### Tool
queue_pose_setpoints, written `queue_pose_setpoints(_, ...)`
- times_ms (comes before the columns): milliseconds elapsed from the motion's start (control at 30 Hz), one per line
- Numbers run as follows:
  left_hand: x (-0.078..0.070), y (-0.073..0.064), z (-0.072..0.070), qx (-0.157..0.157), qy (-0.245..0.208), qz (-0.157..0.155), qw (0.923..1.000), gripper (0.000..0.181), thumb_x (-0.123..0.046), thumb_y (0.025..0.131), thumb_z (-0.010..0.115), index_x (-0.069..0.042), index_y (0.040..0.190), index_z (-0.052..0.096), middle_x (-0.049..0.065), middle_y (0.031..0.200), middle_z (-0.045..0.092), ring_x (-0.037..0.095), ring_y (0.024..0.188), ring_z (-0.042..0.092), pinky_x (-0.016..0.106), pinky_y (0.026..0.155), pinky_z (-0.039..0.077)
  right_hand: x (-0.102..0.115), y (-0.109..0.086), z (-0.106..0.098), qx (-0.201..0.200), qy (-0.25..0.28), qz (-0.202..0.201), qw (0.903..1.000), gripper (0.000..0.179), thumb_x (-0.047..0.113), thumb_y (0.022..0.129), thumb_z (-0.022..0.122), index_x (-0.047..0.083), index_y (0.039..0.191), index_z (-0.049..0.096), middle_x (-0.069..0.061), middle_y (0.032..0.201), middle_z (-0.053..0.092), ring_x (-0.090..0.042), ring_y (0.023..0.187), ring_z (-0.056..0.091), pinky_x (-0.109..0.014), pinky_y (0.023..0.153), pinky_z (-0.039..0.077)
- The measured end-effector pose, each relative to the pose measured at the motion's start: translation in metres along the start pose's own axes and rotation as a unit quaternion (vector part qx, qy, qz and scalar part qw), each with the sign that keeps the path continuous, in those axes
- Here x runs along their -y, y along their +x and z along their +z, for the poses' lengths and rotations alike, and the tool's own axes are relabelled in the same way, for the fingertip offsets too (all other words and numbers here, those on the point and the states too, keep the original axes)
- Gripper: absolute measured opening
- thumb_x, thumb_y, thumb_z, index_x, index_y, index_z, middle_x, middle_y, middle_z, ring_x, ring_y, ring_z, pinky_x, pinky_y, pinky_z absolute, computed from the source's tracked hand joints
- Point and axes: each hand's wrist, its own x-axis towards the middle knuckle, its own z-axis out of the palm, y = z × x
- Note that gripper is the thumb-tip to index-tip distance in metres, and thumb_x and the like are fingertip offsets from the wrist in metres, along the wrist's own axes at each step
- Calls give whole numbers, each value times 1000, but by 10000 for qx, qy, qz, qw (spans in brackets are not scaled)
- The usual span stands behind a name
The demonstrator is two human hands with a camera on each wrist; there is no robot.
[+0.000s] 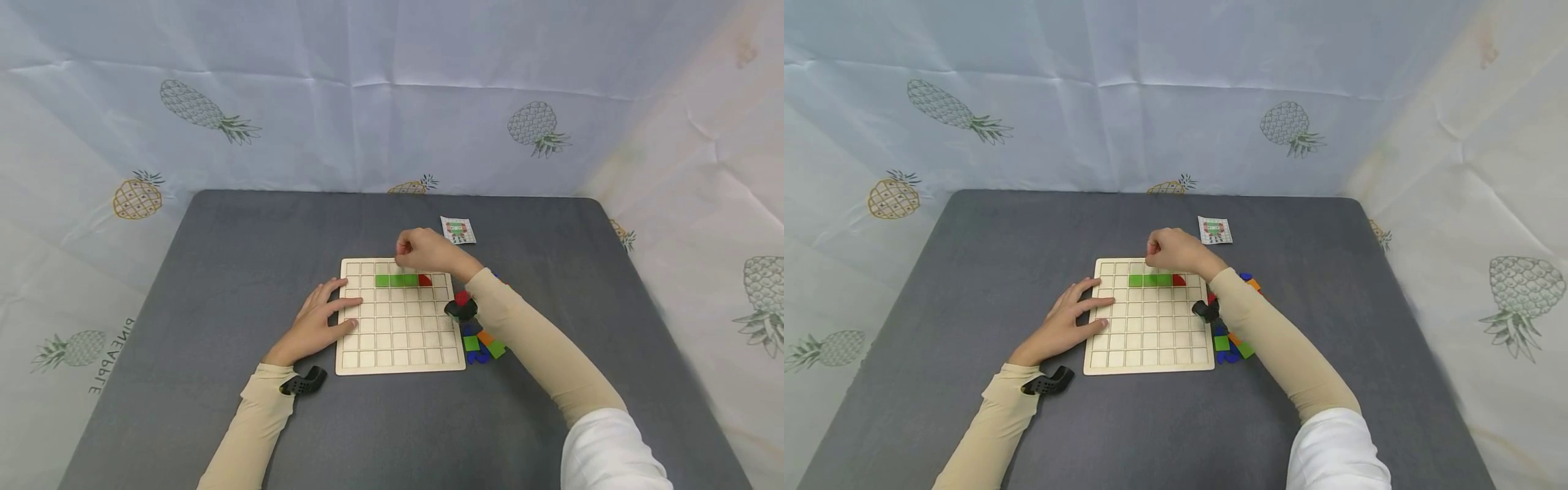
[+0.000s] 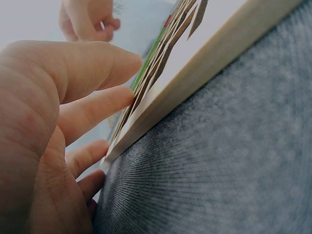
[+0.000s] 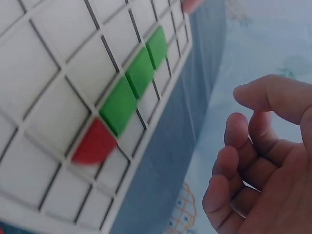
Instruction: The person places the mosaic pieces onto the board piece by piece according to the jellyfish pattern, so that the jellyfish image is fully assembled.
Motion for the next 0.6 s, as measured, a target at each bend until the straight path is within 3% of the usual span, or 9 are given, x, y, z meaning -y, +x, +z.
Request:
queue_pose_setpoints(133,0,-1,0,29,14,-25,10000,46,-33,94,71,-22,138,65,7,166,29,34,159,12,64,126,7,-10,-18,-18,-240,341,83,9991,23,25,101,59,12,82,54,0,69,45,-15,57,34,-34,67,38)
queue_pose_setpoints(233,0,-1,0,57,-12,-57,10000,46,-33,95,70,-23,139,64,6,167,28,33,159,10,64,126,6,-21,-30,-27,-373,510,161,9979,33,34,103,58,9,81,54,-1,66,41,-16,56,33,-34,66,37)
queue_pose_setpoints(300,0,-1,-1,65,-27,-59,10000,46,-33,95,70,-23,139,64,6,167,27,34,159,10,64,126,6,-28,-38,-31,-376,567,227,9974,33,37,103,57,7,89,61,-3,71,49,-17,57,35,-33,64,37)
queue_pose_setpoints(433,0,-2,0,30,-26,-46,10000,46,-33,95,70,-22,139,64,6,167,27,35,159,10,65,125,7,-40,-51,-32,-129,426,256,9987,29,31,104,57,5,110,68,-14,95,65,-18,66,43,-31,63,39)
queue_pose_setpoints(500,0,-2,0,-10,-29,-16,10000,46,-32,94,71,-22,138,65,7,166,28,36,159,11,66,125,7,-45,-57,-31,27,412,239,9989,25,24,104,58,4,114,69,-18,104,68,-19,70,48,-31,65,41)
queue_pose_setpoints(600,0,-1,1,-36,-48,41,10000,45,-31,94,70,-22,138,65,8,166,29,36,158,11,65,125,6,-51,-65,-27,197,350,196,9990,21,17,102,60,3,116,68,-18,104,69,-19,77,54,-32,69,46)
